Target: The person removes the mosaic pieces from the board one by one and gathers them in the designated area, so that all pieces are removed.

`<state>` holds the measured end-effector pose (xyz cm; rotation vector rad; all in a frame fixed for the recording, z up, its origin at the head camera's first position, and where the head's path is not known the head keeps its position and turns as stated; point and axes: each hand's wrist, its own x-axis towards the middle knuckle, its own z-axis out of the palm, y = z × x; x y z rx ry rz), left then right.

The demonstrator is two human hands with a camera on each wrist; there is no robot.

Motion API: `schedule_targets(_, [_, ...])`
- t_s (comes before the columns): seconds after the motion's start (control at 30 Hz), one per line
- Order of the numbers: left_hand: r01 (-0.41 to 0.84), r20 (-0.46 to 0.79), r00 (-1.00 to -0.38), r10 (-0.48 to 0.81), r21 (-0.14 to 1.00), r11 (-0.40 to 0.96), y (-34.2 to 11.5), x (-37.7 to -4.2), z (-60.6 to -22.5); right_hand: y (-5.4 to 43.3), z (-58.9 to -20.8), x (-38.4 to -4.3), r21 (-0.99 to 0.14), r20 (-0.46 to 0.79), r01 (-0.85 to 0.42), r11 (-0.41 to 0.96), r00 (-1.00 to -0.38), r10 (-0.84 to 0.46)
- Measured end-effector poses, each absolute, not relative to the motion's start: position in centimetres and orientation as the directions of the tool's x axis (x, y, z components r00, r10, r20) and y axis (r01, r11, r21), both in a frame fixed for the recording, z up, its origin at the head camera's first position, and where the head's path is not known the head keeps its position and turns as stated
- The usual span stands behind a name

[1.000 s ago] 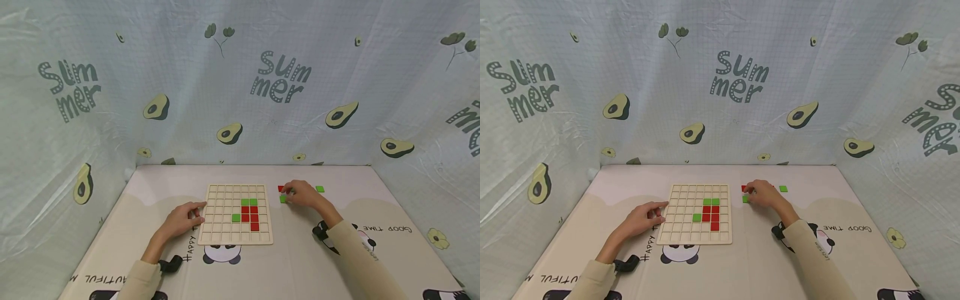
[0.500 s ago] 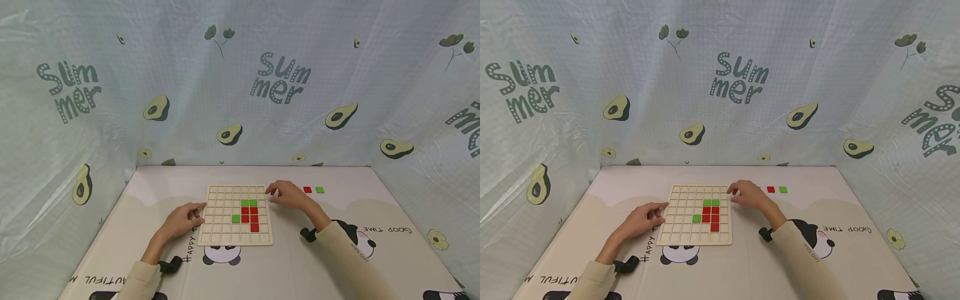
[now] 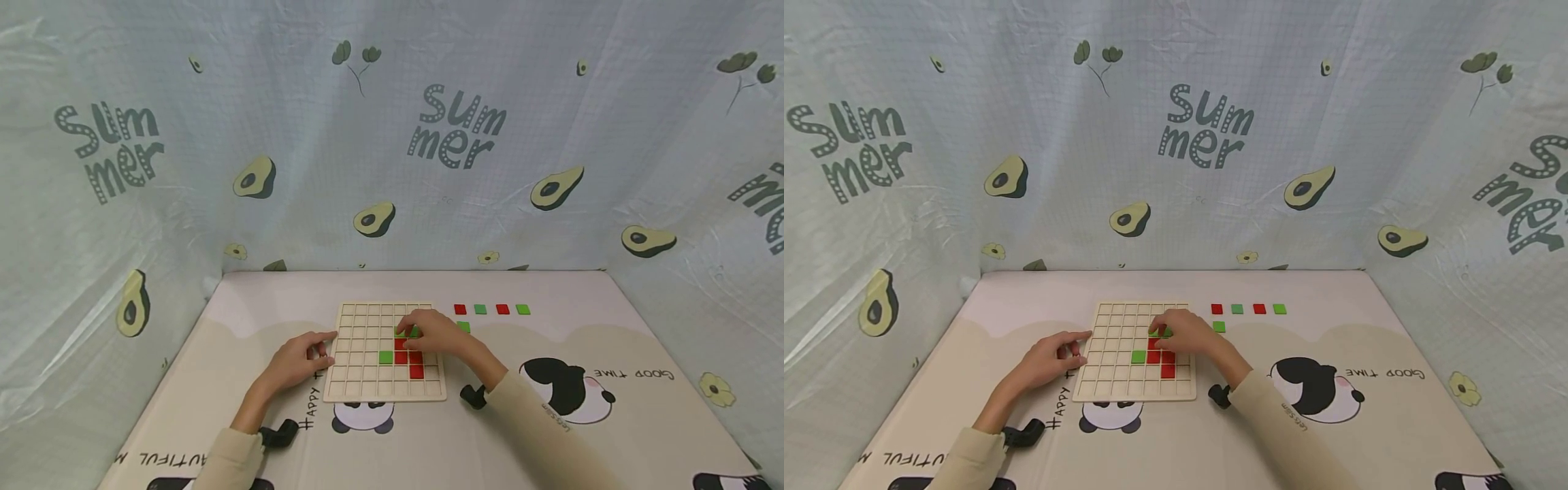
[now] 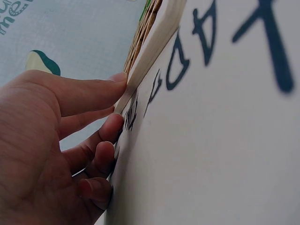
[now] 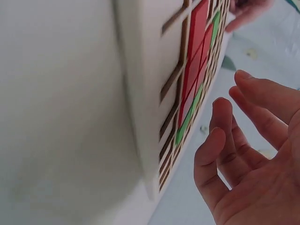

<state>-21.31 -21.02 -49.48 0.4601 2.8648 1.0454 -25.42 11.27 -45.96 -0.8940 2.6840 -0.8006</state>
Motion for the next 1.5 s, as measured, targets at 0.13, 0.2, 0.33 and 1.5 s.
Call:
schedule_targets(0.13, [0.255,0.052,-0.956,0.289,0.635,0.729,-21.1,-21.3,-49.5,10.0,-46.0,-25.0,-0.545,-0.009,-0.515,0.661,-0.785,-0.620])
schedule_targets(0.2, [0.254,0.055,-0.957,0.285,0.633,0.731,-21.1,-21.4,-49.5,9.5,-46.0,-24.8,-0.534,-0.005,-0.530,0.659,-0.777,-0.629])
schedule_targets(0.33, [0.260,0.062,-0.956,0.287,0.631,0.731,-21.2,-21.3,-49.4,8.7,-46.0,-24.6,-0.517,-0.009,-0.550,0.656,-0.762,-0.647])
schedule_targets(1.5, [0.239,0.046,-0.960,0.275,0.646,0.725,-20.9,-20.9,-49.4,7.4,-47.0,-24.4,-0.446,-0.048,-0.597,0.667,-0.728,-0.684])
